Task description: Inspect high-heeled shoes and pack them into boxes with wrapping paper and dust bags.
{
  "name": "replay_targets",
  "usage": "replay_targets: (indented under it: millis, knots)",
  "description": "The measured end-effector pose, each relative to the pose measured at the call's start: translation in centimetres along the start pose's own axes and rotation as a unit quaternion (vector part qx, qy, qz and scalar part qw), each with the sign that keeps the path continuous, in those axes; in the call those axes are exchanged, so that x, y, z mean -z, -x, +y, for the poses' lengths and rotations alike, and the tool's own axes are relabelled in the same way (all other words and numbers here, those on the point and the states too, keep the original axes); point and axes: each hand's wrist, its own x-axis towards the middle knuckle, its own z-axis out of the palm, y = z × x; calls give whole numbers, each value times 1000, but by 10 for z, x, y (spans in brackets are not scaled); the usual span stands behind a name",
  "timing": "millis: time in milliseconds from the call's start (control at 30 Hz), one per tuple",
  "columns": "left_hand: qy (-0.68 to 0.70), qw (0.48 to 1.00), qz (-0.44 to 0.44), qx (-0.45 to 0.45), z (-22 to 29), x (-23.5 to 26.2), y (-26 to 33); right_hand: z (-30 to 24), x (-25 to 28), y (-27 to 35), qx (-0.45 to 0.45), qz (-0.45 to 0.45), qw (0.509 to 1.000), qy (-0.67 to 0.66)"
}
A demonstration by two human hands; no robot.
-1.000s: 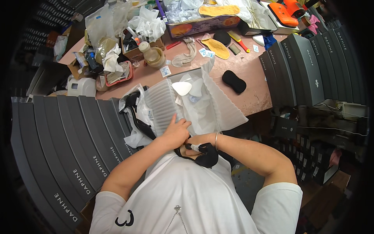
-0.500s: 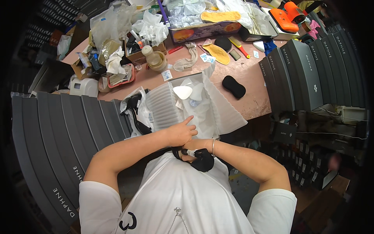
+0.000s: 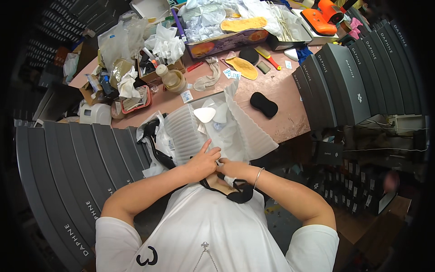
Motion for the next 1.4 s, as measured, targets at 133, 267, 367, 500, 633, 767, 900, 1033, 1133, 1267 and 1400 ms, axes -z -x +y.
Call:
replay_targets:
  millis: [133, 267, 367, 500, 633, 767, 900, 1033, 1133, 1267, 1400]
  knots:
    - [-24, 998, -23, 45, 7, 6, 2, -12, 6, 1, -42, -35, 988, -146]
    - [-36, 997, -10, 67, 7, 10, 0, -16, 1, 3, -33, 50, 996, -61]
    - [-39, 996, -1, 81, 10, 16, -2, -24, -3, 13, -37, 86, 996, 6]
    - [-11, 994, -4, 108, 12, 10, -6, -16, -7, 13, -52, 76, 995, -49]
    - [-5, 993, 14, 120, 11, -2, -4, -16, -4, 10, -47, 65, 993, -84]
    - [12, 993, 4, 121, 10, -1, -3, -17, -2, 11, -45, 70, 989, -123]
    - [3, 993, -27, 112, 11, 4, -5, 0, -14, 9, -6, 61, 979, -194]
    - [-44, 992, -64, 96, 12, 9, -4, -7, -13, 11, 33, 29, 990, -134]
    - [-80, 992, -56, 75, 13, 16, -4, -20, 0, 19, 6, 12, 994, -107]
    - [-46, 998, 31, 38, 5, 12, -1, -34, 9, 25, -23, 4, 995, -98]
    - [-29, 999, -14, 27, 0, 17, -1, -33, 6, 23, -27, -5, 995, -96]
